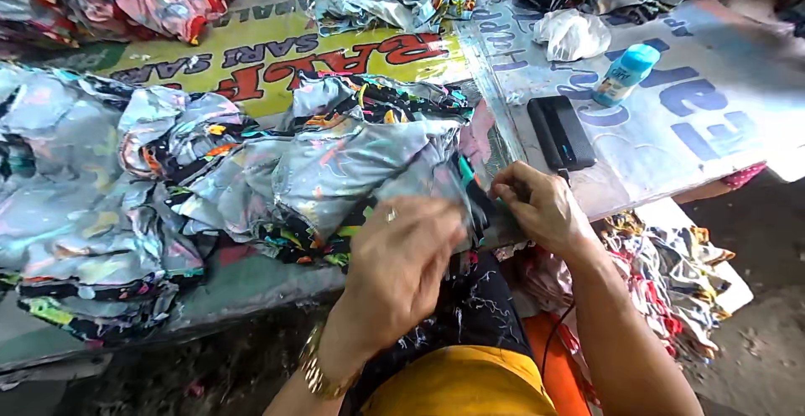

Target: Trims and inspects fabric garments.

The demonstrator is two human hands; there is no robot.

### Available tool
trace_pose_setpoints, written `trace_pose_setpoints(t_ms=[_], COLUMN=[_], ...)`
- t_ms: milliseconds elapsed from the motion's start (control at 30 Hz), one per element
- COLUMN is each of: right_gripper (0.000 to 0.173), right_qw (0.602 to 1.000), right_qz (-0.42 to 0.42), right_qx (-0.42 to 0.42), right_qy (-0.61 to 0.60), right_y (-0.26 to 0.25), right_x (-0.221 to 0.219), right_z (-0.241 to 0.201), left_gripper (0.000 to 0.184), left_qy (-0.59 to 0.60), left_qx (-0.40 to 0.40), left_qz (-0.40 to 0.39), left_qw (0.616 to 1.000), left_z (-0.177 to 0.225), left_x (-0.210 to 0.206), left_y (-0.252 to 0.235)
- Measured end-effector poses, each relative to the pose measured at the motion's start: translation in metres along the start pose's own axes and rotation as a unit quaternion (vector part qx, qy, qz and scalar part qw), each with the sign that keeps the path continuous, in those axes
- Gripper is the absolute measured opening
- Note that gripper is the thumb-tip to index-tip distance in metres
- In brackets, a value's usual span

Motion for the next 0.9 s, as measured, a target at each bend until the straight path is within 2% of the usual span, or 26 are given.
trace_pose_setpoints(t_ms=[67,167,233,333,367,433,500,567,667,767,900], right_gripper=[0.008,0.008,0.010,0.011,0.011,0.010,0.010,0.015,0.043,0.033,0.009], right_qw=[1.000,1.000,1.000,0.997,0.996,0.993,0.990,0.985,0.978,0.955,0.911], right_qz=[-0.009,-0.013,0.017,0.059,0.063,0.058,0.049,0.027,-0.021,-0.070,-0.113], right_qx=[0.003,-0.007,0.006,0.036,0.045,0.060,0.069,0.078,0.082,0.038,0.035], right_qy=[-0.003,0.007,0.013,-0.018,-0.043,-0.083,-0.116,-0.153,-0.188,-0.286,-0.396], right_y=[0.001,0.002,0.002,0.006,0.007,0.011,0.014,0.018,0.025,0.026,0.021], right_x=[0.001,0.001,-0.003,-0.007,-0.007,-0.007,-0.006,-0.008,-0.022,-0.036,-0.033], right_z=[0.001,0.000,-0.005,-0.018,-0.025,-0.035,-0.041,-0.044,-0.050,-0.055,-0.050], left_gripper=[0.021,0.028,0.035,0.049,0.044,0.024,0.018,0.016,0.008,0.012,0.015], left_qy=[-0.027,-0.062,-0.048,-0.136,-0.179,-0.218,-0.154,0.013,0.267,0.399,0.432], left_qx=[-0.023,0.056,0.131,0.171,0.167,0.156,0.160,0.186,0.209,0.226,0.210], left_qz=[-0.047,-0.131,-0.109,-0.097,-0.100,-0.110,-0.088,-0.031,0.049,0.072,0.055], left_qw=[0.998,0.988,0.984,0.971,0.964,0.957,0.971,0.982,0.940,0.886,0.876], left_z=[0.006,-0.008,-0.010,-0.003,-0.003,-0.004,-0.005,-0.004,0.002,0.003,-0.005], left_x=[0.004,-0.005,-0.008,-0.021,-0.028,-0.037,-0.035,-0.030,-0.028,-0.032,-0.026], left_y=[0.021,0.043,0.040,0.023,0.019,0.015,0.016,0.022,0.028,0.031,0.032])
Point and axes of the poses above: each hand's wrist, its own y-axis away from the middle knuckle, its own x-axis out of the back of the hand, z = x × y, the point moved 2 cm from there along -y, towards the middle knuckle, and after that the axes turned 5 degrees about -y, right-handed, at the moved point
